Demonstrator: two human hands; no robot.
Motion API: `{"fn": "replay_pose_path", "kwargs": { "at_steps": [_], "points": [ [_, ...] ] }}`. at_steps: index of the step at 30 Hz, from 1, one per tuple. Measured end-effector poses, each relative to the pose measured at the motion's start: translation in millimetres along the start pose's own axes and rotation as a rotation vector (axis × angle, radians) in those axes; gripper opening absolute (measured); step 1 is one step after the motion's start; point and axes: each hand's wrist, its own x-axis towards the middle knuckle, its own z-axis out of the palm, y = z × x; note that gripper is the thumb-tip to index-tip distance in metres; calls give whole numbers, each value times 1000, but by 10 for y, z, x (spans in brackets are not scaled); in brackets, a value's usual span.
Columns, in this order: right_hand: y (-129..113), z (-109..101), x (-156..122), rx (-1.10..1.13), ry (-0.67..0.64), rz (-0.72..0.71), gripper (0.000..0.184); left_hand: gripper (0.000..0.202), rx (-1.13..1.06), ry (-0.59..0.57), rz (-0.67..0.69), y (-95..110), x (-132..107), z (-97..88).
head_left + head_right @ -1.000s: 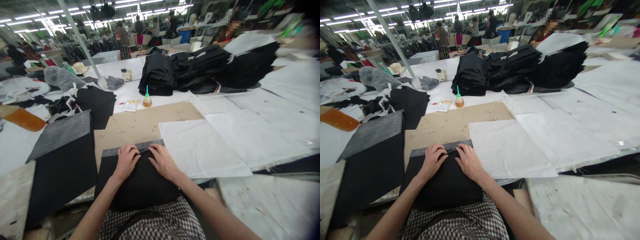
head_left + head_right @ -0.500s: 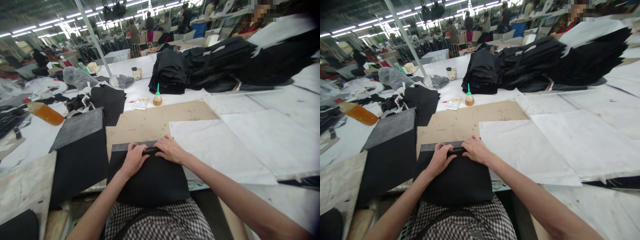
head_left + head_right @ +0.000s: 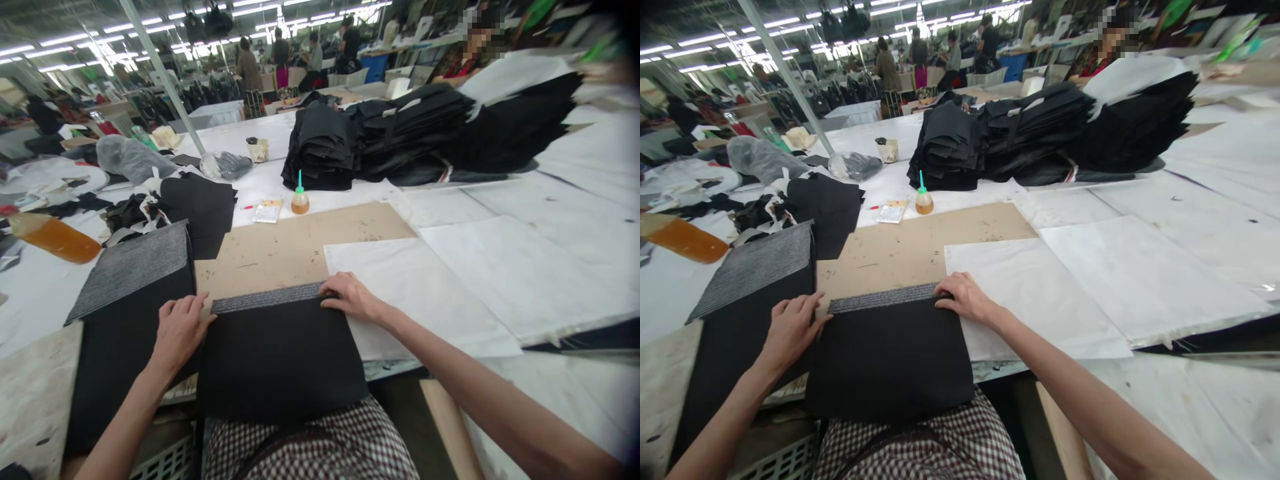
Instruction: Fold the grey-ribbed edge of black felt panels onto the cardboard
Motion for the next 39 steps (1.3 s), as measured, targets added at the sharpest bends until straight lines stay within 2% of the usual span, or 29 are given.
{"fn": "replay_pose_path", "kwargs": {
  "at_steps": [2,4,7,10,13,16,22,26,29,33,39],
  "points": [
    [21,39,11,54,11,1,17,40,-50,45,8,294,162,-29],
    [41,49,14,103,18,-6,18,40,-236,13,79,690,365,-1],
    [70,11,-3,185,22,-38,17,41,-480,-108,211,1251,653,151],
    [98,-50,-32,215,25,-62,15,32,-537,-153,292,1553,831,371],
    [127,-99,-52,182,23,-49,18,22,-548,-114,305,1596,887,547],
    [167,-135,-53,173,-21,-52,24,19,-557,-64,287,1541,874,628],
    [295,-159,-36,244,-113,-95,24,20,-522,-11,319,1505,848,653],
    [326,-103,-58,249,-48,-76,20,29,-463,-18,344,1502,855,650],
    [311,-76,-81,210,-14,-75,20,27,-444,-17,372,1493,852,652],
    [277,-101,-104,94,-29,-145,23,26,-398,-1,413,1493,840,637],
    [125,-188,-115,-238,-96,-253,27,35,-278,-22,488,1519,841,541]
  ]
}}
